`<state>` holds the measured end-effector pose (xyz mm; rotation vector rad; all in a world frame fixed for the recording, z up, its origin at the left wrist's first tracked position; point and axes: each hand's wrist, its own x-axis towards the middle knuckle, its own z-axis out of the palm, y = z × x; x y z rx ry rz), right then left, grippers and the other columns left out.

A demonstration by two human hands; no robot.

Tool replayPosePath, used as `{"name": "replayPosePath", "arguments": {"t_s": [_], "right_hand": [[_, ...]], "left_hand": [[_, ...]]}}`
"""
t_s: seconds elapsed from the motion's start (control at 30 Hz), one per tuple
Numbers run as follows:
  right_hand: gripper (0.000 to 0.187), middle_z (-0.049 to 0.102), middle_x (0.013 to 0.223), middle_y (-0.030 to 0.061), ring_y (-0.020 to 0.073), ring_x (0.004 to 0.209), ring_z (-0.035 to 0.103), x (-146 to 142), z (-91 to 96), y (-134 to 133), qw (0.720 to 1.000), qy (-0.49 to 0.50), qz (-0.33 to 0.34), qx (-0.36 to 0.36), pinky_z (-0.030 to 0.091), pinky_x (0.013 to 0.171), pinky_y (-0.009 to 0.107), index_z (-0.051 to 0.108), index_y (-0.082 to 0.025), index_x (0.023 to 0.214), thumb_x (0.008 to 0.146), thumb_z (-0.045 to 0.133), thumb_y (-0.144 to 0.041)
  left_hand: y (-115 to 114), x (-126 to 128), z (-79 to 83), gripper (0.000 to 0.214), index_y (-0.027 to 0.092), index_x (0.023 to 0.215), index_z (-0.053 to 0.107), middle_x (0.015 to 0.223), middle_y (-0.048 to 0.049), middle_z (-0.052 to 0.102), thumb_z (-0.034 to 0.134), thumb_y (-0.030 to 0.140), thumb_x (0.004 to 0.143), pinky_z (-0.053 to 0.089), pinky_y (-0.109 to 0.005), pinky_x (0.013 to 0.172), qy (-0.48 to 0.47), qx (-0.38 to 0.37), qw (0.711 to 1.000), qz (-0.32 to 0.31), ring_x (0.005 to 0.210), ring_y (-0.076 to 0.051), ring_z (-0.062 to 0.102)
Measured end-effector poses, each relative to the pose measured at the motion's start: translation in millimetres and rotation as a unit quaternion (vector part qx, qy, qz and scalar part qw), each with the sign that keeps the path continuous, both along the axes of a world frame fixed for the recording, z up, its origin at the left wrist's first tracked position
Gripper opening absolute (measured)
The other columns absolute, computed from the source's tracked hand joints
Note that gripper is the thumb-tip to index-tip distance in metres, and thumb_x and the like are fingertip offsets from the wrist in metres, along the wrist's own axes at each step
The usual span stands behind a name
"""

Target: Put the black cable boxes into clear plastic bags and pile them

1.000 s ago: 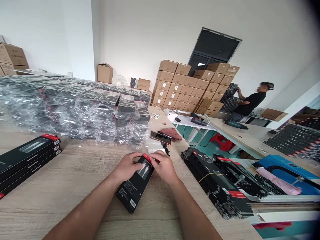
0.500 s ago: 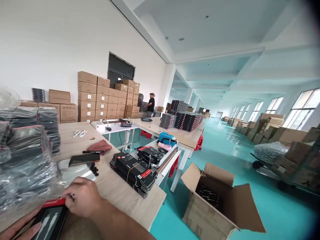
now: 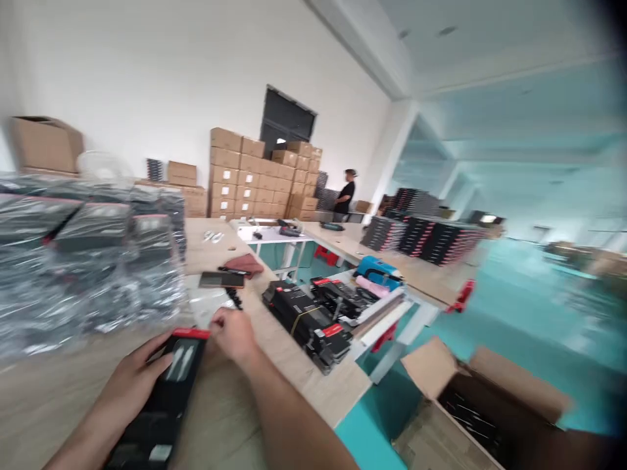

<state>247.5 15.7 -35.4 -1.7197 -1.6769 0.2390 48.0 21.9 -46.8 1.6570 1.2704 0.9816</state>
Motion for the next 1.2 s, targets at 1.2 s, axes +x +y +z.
{"name": "replayPosePath", "arguments": {"t_s": [1.2], "right_hand": [[0.022,0.059,0.06,-0.0016,0.0137,0.055,0.053,1.1,1.7,15.3,0.962,0.273,0.024,-0.002,0.041,0.054,0.025,0.055,-0.019,0.069,0.062,0.069,-0.034]], "left_hand": [[-12.9,6.0,18.1,0.048,0.017,0.121,0.062,0.108,-0.0061,0.071,0.056,0.017,0.073,0.047,-0.031,0.084,-0.183,-0.111,0.971,-0.11,0.092,-0.021,0.065]]}}
